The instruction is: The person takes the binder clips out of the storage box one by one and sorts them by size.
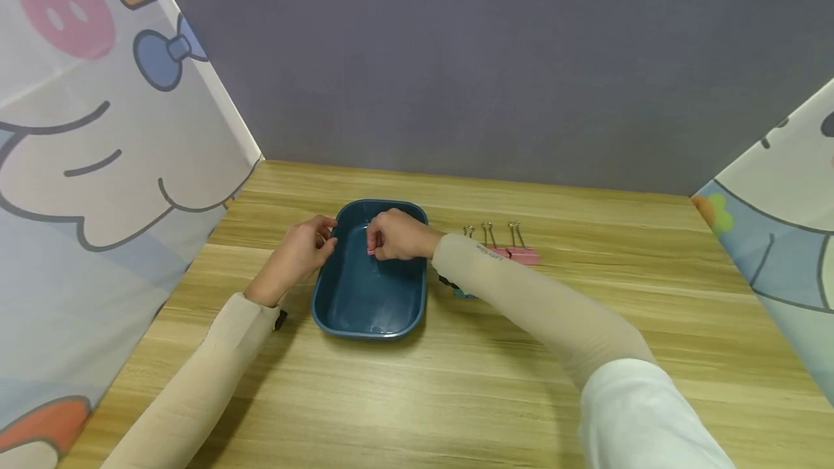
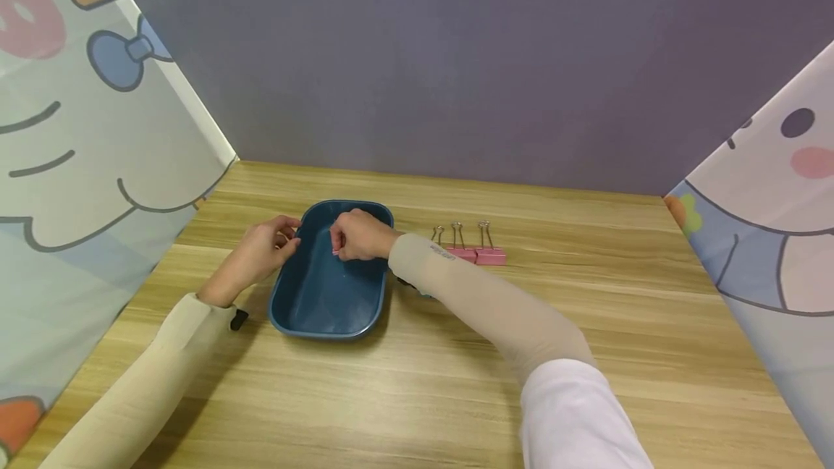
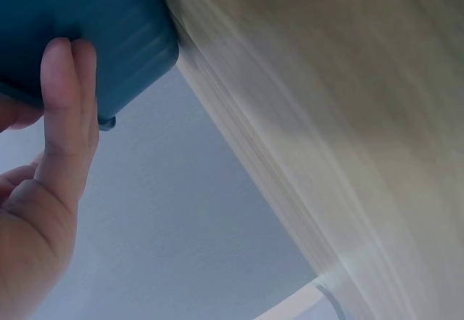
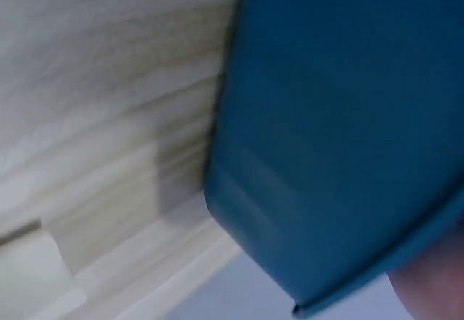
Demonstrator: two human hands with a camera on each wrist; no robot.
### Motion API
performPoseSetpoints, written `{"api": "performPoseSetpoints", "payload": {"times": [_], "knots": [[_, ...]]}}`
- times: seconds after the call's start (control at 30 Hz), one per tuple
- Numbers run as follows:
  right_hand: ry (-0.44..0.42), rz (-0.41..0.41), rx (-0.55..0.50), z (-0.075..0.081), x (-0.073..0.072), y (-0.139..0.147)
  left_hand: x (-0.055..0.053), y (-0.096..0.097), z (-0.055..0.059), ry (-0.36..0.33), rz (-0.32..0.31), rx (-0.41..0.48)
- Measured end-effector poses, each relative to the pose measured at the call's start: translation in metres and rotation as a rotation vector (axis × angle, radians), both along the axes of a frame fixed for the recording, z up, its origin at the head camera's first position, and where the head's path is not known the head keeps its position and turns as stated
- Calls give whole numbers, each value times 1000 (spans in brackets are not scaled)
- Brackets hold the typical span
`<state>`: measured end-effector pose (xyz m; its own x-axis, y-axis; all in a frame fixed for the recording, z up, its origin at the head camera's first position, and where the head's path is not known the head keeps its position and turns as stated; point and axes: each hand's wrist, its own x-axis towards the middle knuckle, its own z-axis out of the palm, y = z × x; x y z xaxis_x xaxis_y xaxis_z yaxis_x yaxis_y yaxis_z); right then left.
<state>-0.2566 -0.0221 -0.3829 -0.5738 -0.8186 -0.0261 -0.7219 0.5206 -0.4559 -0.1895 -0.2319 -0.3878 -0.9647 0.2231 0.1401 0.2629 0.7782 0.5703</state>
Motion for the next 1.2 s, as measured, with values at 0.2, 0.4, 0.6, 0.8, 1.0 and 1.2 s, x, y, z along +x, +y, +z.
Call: {"api": "performPoseSetpoints", "payload": {"times": [0.2, 0.4, 0.6, 0.8, 1.0, 1.2], "knots": [[34, 20, -97, 12, 3, 17, 0, 0, -3, 14, -7, 4], [61, 15, -192, 25, 6, 42, 0, 0, -2, 22, -8, 2], [93, -4, -204, 33, 12, 63, 0, 0, -2, 4, 0, -9], [96, -33, -203, 37, 19, 86, 0, -1, -2, -8, 4, -20], [121, -63, -239, 42, 24, 114, 0, -1, -2, -5, 0, -20], [158, -106, -247, 44, 30, 141, 0, -1, -3, -12, 3, -13]]}}
